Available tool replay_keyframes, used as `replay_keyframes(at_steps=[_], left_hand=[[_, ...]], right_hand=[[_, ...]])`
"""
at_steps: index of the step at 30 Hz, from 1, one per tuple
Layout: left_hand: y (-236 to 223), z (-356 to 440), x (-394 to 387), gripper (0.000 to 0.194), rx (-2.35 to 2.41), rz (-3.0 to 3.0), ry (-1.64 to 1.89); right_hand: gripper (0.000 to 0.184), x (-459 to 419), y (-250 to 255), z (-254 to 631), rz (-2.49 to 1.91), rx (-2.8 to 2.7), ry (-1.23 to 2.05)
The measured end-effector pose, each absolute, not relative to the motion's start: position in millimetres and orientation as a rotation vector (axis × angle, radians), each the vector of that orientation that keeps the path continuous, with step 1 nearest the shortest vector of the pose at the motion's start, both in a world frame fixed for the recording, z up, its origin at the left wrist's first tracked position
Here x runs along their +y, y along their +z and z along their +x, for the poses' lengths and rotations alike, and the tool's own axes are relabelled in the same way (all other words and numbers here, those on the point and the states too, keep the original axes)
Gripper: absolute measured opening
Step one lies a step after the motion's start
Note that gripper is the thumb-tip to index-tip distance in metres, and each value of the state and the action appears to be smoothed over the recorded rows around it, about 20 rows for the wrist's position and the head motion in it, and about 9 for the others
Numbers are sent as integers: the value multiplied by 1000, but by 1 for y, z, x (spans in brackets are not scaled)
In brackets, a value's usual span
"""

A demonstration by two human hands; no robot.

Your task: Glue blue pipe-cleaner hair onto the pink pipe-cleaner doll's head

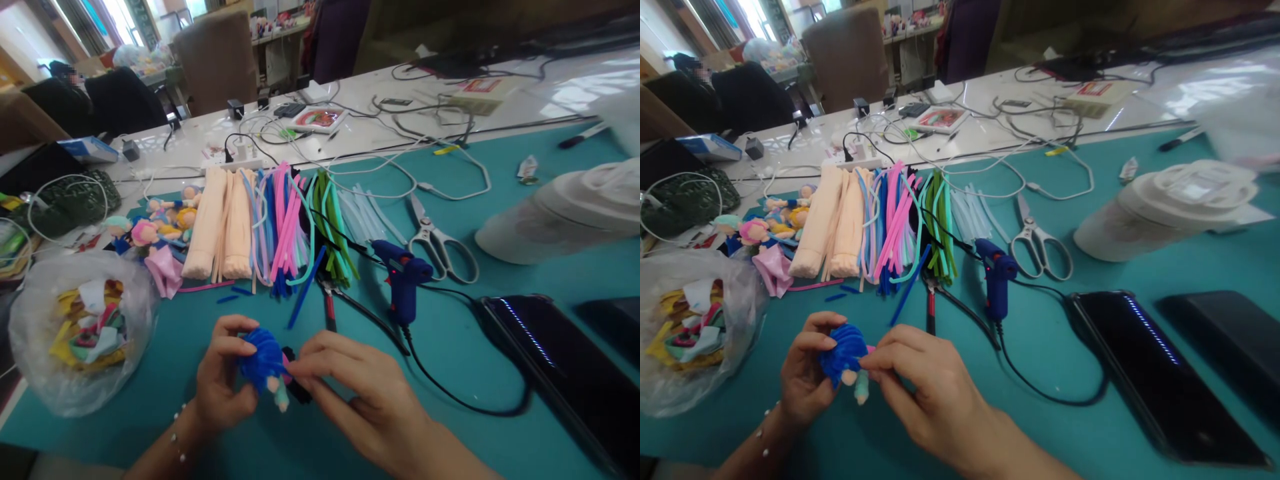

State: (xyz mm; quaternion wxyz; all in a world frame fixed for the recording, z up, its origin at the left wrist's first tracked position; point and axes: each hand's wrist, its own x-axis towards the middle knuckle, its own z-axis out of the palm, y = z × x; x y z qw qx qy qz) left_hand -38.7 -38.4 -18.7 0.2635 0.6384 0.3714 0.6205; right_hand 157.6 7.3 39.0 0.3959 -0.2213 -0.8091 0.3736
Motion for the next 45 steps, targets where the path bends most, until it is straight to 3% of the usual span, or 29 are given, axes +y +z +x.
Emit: replay_keyframes(at_steps=[22,45], left_hand=[[-14,-38,-41,26,998,1790,1628],[-12,-36,-42,29,1029,1819,1634]], right_hand=[[18,0,34,157,-607,-2217,363],[20,-1,32,154,-620,-2245,247]])
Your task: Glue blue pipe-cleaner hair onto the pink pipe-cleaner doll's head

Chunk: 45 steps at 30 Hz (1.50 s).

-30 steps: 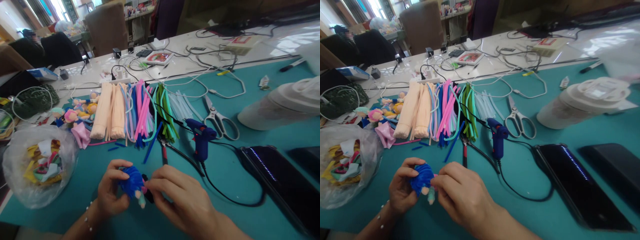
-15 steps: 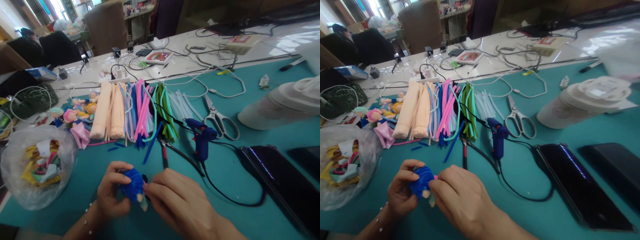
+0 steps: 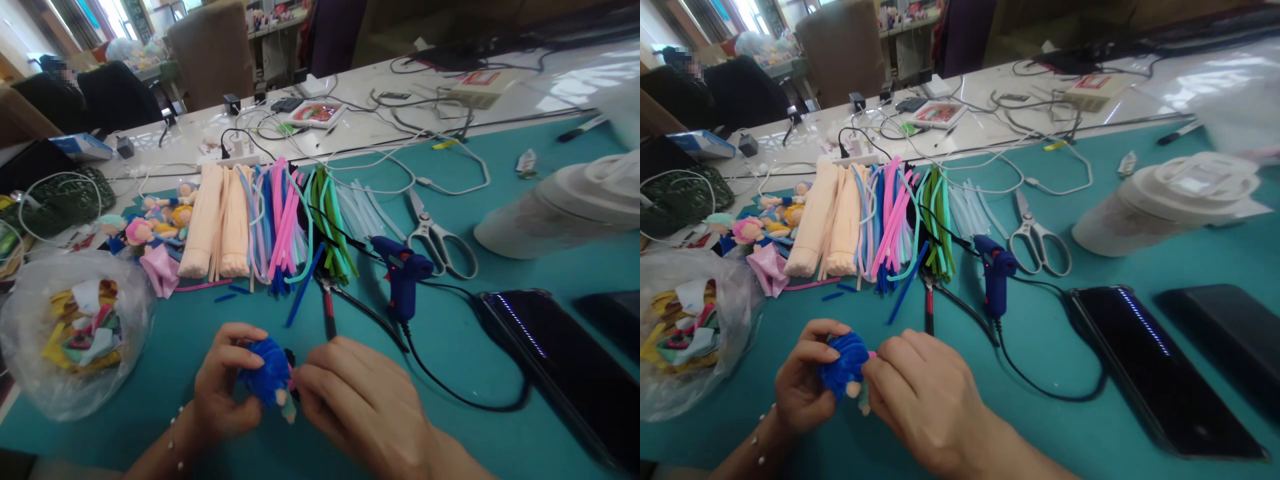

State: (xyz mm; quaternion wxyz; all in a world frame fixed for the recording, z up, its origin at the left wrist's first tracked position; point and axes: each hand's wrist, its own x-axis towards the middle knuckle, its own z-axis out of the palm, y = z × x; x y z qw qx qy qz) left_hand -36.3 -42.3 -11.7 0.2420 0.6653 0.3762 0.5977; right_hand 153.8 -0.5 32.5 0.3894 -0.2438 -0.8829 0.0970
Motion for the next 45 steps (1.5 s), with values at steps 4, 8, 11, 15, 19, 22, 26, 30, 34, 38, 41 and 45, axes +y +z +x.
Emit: replay_keyframes(at_steps=[4,8,11,15,19,22,26,30,34,38,41,45], left_hand=[[-12,-37,-43,33,1025,1848,1613],[-12,-37,-42,35,1013,1858,1622],[-12,-38,-42,34,1001,1848,1626],[-14,-40,-43,31,1009,1820,1626],[-15,-40,-43,29,972,1810,1627],[-14,-39,-42,30,955,1817,1617],[-13,-41,-41,30,954,1853,1613],[-12,-45,-40,31,960,1943,1600],[-8,-48,-39,30,970,2070,1585],[-4,-48,-37,23,993,2188,1562],[-3,-47,-38,20,999,2231,1571],[-7,-43,-39,21,1000,2115,1585]], right_hand=[[23,-2,32,154,-596,-2237,212],[21,-2,30,151,-609,-2215,232],[19,-2,28,147,-622,-2182,246],[19,-3,26,145,-629,-2141,295],[17,-3,23,145,-609,-2121,341],[19,-3,22,145,-602,-2115,355],[19,-4,23,145,-628,-2109,360],[17,-5,25,146,-641,-2113,382],[16,-5,27,147,-625,-2144,412],[19,-5,29,148,-614,-2165,441],[21,-5,30,148,-600,-2153,452],[15,-4,33,149,-586,-2133,536]])
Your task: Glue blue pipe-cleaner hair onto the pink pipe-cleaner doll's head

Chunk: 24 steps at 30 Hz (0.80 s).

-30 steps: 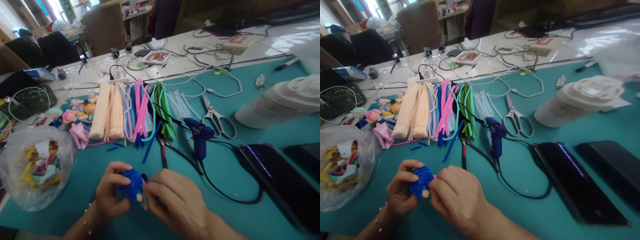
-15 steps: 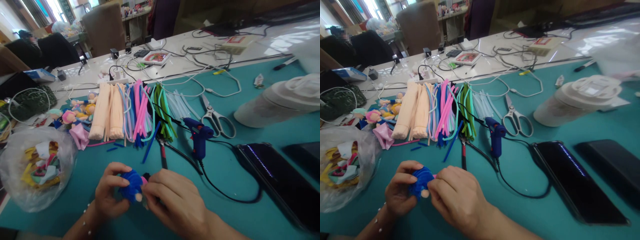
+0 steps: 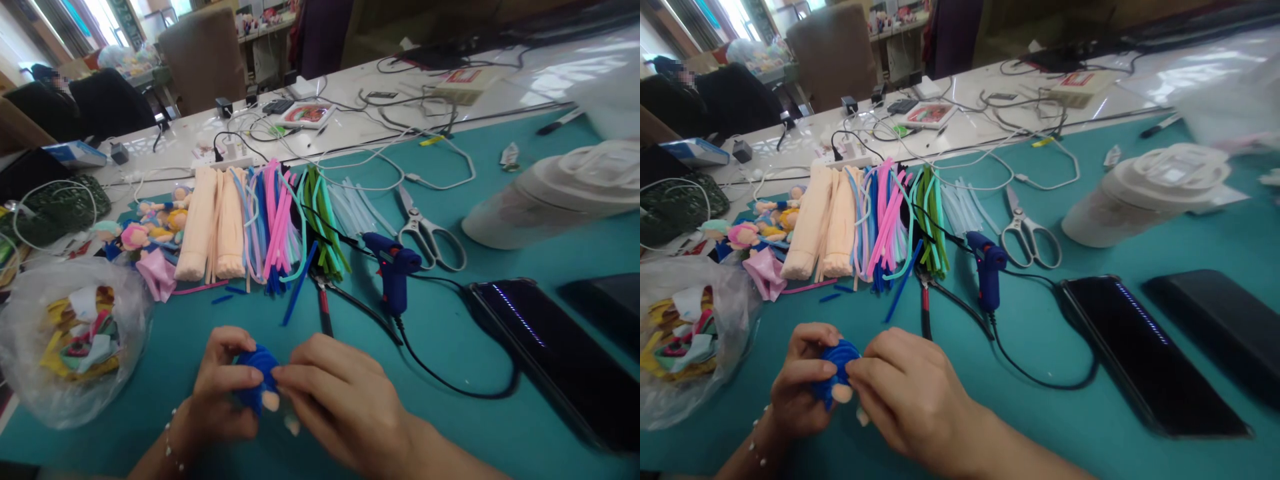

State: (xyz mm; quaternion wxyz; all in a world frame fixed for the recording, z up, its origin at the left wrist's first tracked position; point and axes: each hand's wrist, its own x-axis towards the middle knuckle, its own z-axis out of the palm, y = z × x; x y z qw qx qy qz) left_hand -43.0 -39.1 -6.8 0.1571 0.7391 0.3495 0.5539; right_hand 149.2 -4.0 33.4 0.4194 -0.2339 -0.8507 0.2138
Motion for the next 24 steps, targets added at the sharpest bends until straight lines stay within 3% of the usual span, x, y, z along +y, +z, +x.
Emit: replay_keyframes(at_steps=[11,24], left_hand=[[-9,-37,-35,17,954,1577,1590],[-10,-40,-37,18,891,1325,1517]], right_hand=[[12,6,37,160,-486,-2133,525],[33,6,41,156,-485,-2254,348]])
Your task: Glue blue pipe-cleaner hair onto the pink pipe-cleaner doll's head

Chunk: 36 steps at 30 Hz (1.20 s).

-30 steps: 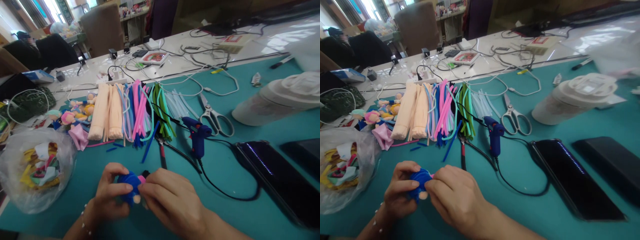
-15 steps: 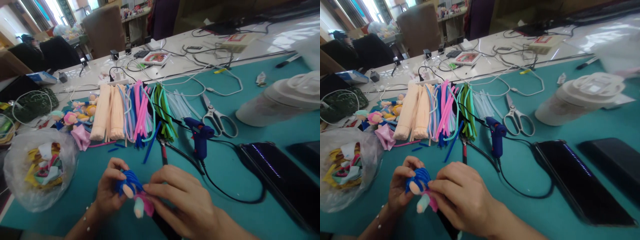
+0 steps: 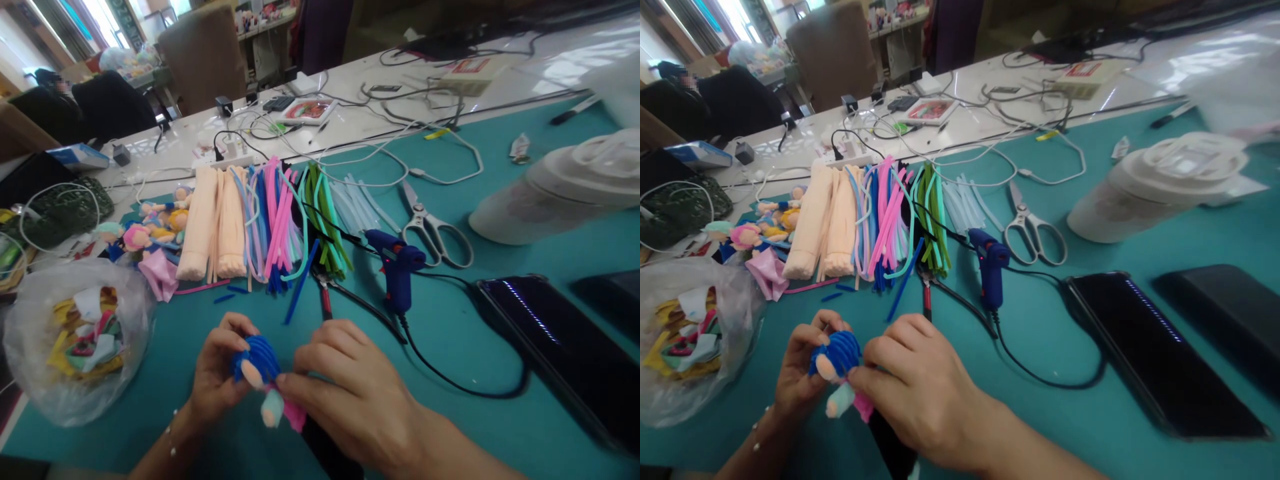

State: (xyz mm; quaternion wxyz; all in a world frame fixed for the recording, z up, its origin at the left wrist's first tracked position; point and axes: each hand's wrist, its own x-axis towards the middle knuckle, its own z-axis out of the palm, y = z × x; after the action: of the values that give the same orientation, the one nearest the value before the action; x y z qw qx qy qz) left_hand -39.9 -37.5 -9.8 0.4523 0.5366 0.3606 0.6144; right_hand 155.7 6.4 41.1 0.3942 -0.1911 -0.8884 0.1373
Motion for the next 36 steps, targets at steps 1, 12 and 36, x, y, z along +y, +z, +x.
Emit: replay_keyframes(at_steps=[1,12,36], left_hand=[[-10,-40,-38,18,892,1311,1512],[-11,-40,-40,17,864,1258,1470],[-12,-40,-39,19,844,1364,1470]], right_hand=[[34,6,41,155,-481,-2255,339],[35,7,39,155,-473,-2319,372],[30,6,42,158,-457,-2365,515]])
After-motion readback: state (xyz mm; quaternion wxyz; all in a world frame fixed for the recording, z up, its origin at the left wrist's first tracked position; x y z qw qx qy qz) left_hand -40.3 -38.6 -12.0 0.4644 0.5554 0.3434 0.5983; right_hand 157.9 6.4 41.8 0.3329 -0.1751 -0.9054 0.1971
